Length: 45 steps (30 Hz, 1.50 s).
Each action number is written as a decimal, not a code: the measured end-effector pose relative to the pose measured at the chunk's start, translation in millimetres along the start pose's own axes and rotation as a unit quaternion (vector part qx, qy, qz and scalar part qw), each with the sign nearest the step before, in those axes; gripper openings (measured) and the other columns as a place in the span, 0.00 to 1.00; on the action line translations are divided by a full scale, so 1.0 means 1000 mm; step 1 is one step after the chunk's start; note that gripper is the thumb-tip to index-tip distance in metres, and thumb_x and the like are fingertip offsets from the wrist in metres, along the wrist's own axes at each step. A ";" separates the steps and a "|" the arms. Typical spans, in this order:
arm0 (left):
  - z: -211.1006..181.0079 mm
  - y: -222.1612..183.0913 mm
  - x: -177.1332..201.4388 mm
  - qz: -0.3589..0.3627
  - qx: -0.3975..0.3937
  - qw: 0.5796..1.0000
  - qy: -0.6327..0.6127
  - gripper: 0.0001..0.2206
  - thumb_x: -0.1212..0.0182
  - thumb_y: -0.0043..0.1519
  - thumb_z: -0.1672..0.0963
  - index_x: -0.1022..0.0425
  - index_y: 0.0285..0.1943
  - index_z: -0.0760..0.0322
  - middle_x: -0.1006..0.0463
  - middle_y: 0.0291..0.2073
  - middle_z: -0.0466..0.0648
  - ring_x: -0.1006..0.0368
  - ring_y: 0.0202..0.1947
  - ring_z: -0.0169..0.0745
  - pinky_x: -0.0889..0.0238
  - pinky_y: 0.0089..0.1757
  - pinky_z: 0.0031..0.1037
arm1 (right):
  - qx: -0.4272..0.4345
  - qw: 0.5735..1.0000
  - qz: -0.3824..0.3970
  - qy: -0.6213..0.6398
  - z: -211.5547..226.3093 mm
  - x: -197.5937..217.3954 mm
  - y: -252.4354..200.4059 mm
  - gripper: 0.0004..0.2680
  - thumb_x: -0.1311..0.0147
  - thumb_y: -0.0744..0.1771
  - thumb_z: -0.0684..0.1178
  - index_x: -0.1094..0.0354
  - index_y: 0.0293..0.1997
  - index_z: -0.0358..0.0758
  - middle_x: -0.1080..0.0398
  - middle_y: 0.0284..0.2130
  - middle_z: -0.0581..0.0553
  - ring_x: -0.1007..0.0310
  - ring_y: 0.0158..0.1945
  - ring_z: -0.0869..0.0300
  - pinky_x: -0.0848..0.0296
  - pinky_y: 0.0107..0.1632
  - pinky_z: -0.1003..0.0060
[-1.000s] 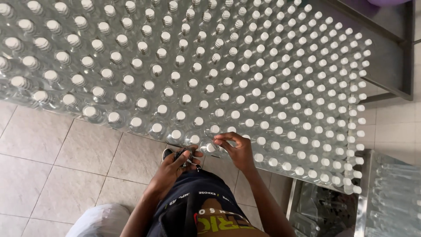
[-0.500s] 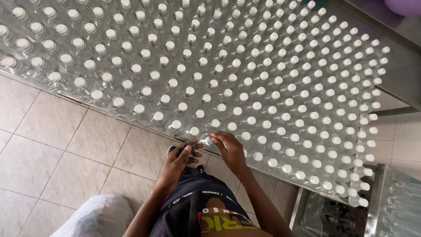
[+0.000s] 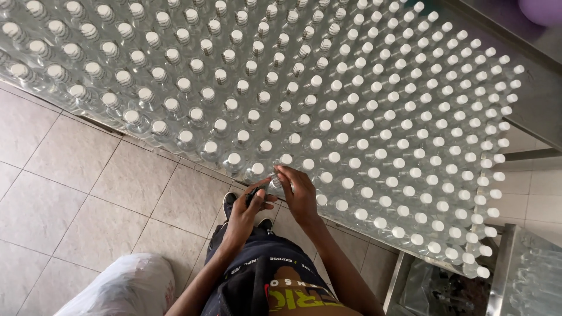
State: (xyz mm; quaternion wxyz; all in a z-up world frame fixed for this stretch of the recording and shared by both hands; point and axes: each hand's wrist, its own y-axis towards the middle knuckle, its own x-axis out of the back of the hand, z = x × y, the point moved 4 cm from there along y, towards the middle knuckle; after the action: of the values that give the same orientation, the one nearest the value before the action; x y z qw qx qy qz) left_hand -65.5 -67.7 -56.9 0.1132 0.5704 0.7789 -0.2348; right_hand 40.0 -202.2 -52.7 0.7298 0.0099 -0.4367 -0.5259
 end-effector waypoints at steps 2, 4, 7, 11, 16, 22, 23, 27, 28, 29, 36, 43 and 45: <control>-0.002 0.000 0.000 -0.003 -0.006 1.000 0.008 0.22 0.51 0.78 0.55 0.32 0.78 0.70 0.16 0.50 0.69 0.18 0.50 0.52 0.22 0.54 0.43 | -0.004 1.000 -0.008 0.015 0.002 -0.003 0.003 0.07 0.40 0.72 0.44 0.21 0.57 0.40 0.16 0.46 0.45 0.16 0.51 0.51 0.17 0.54 0.56; -0.010 0.002 -0.001 -0.005 -0.013 1.000 0.017 0.22 0.51 0.78 0.54 0.31 0.78 0.69 0.16 0.49 0.68 0.18 0.50 0.51 0.22 0.54 0.44 | -0.007 0.999 -0.019 0.029 0.002 -0.008 0.006 0.07 0.41 0.72 0.43 0.21 0.57 0.40 0.16 0.46 0.45 0.16 0.51 0.51 0.17 0.54 0.57; -0.014 0.001 0.001 -0.006 -0.025 0.999 0.047 0.22 0.53 0.78 0.54 0.33 0.79 0.69 0.16 0.49 0.68 0.19 0.50 0.51 0.23 0.56 0.49 | 0.029 0.999 -0.015 -0.013 0.004 -0.017 0.001 0.07 0.42 0.73 0.46 0.20 0.56 0.41 0.16 0.46 0.46 0.16 0.49 0.53 0.18 0.53 0.58; 0.011 0.003 0.006 0.016 -0.006 0.999 0.044 0.22 0.53 0.78 0.54 0.34 0.80 0.68 0.17 0.49 0.69 0.18 0.51 0.55 0.22 0.54 0.52 | 0.033 0.999 -0.005 -0.040 -0.003 -0.010 -0.006 0.08 0.41 0.73 0.45 0.20 0.57 0.42 0.16 0.47 0.47 0.16 0.50 0.54 0.18 0.54 0.59; 0.009 0.006 0.000 0.038 -0.008 0.998 0.050 0.22 0.54 0.79 0.54 0.34 0.79 0.69 0.17 0.50 0.69 0.19 0.52 0.55 0.22 0.55 0.53 | 0.010 1.000 0.000 -0.029 -0.005 -0.004 -0.005 0.07 0.42 0.73 0.46 0.20 0.57 0.40 0.16 0.46 0.46 0.17 0.49 0.51 0.18 0.54 0.57; -0.009 0.008 -0.003 0.046 0.000 0.997 0.058 0.21 0.54 0.78 0.54 0.33 0.79 0.66 0.18 0.56 0.69 0.19 0.55 0.57 0.23 0.56 0.52 | 0.000 0.999 0.028 -0.032 -0.009 0.003 -0.014 0.08 0.41 0.73 0.45 0.21 0.57 0.43 0.17 0.49 0.48 0.17 0.52 0.54 0.20 0.58 0.57; -0.009 0.008 -0.002 0.048 0.000 0.996 0.073 0.21 0.54 0.78 0.54 0.33 0.79 0.65 0.18 0.52 0.67 0.20 0.52 0.54 0.23 0.55 0.53 | -0.013 0.999 0.034 0.003 -0.003 0.012 -0.011 0.08 0.40 0.72 0.43 0.21 0.57 0.42 0.18 0.50 0.47 0.18 0.54 0.52 0.20 0.59 0.55; 0.008 0.010 0.006 0.049 -0.011 0.993 0.105 0.20 0.54 0.79 0.54 0.32 0.79 0.61 0.17 0.51 0.66 0.19 0.53 0.57 0.23 0.54 0.53 | 0.002 0.996 0.085 0.025 0.010 0.035 -0.003 0.08 0.40 0.71 0.41 0.23 0.56 0.39 0.20 0.55 0.41 0.20 0.59 0.47 0.23 0.63 0.51; 0.005 0.009 0.005 0.050 -0.011 0.993 0.106 0.20 0.54 0.79 0.54 0.32 0.79 0.61 0.17 0.51 0.66 0.19 0.53 0.57 0.23 0.54 0.53 | 0.001 0.996 0.084 0.025 0.015 0.037 0.000 0.08 0.40 0.71 0.41 0.23 0.56 0.39 0.20 0.55 0.41 0.20 0.59 0.47 0.23 0.63 0.51; 0.001 0.009 0.004 0.051 -0.020 0.987 0.149 0.20 0.53 0.78 0.54 0.32 0.79 0.60 0.17 0.49 0.65 0.18 0.52 0.59 0.24 0.54 0.57 | -0.009 0.995 0.090 0.044 0.018 0.038 0.003 0.10 0.40 0.71 0.40 0.24 0.59 0.38 0.21 0.57 0.40 0.21 0.61 0.46 0.23 0.64 0.49; 0.003 0.013 0.009 0.029 -0.027 0.967 0.252 0.20 0.46 0.76 0.52 0.28 0.77 0.54 0.12 0.43 0.59 0.14 0.44 0.54 0.25 0.50 0.51 | 0.018 0.984 0.178 0.020 0.006 0.018 0.000 0.12 0.38 0.71 0.45 0.25 0.62 0.42 0.24 0.57 0.46 0.22 0.63 0.51 0.22 0.64 0.54; 0.010 0.005 0.016 -0.028 -0.011 0.991 0.128 0.19 0.51 0.78 0.52 0.26 0.75 0.57 0.12 0.42 0.61 0.15 0.44 0.51 0.23 0.51 0.44 | 0.039 0.970 0.239 -0.023 0.000 0.019 0.007 0.13 0.42 0.73 0.47 0.28 0.66 0.41 0.25 0.56 0.42 0.23 0.63 0.48 0.22 0.63 0.50; 0.010 -0.003 0.015 -0.067 0.064 0.994 -0.057 0.21 0.48 0.76 0.53 0.28 0.72 0.75 0.18 0.60 0.67 0.17 0.52 0.56 0.23 0.52 0.44 | 0.033 0.947 0.313 -0.057 -0.001 0.017 0.011 0.14 0.50 0.75 0.54 0.31 0.68 0.42 0.28 0.57 0.42 0.25 0.64 0.48 0.23 0.62 0.49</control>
State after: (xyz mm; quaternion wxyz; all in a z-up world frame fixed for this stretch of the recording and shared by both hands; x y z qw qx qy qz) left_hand -73.9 -60.8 -71.0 0.1051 0.5085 0.7912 -0.3232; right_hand 50.0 -211.3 -37.3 0.8308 -0.1333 -0.4760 -0.2556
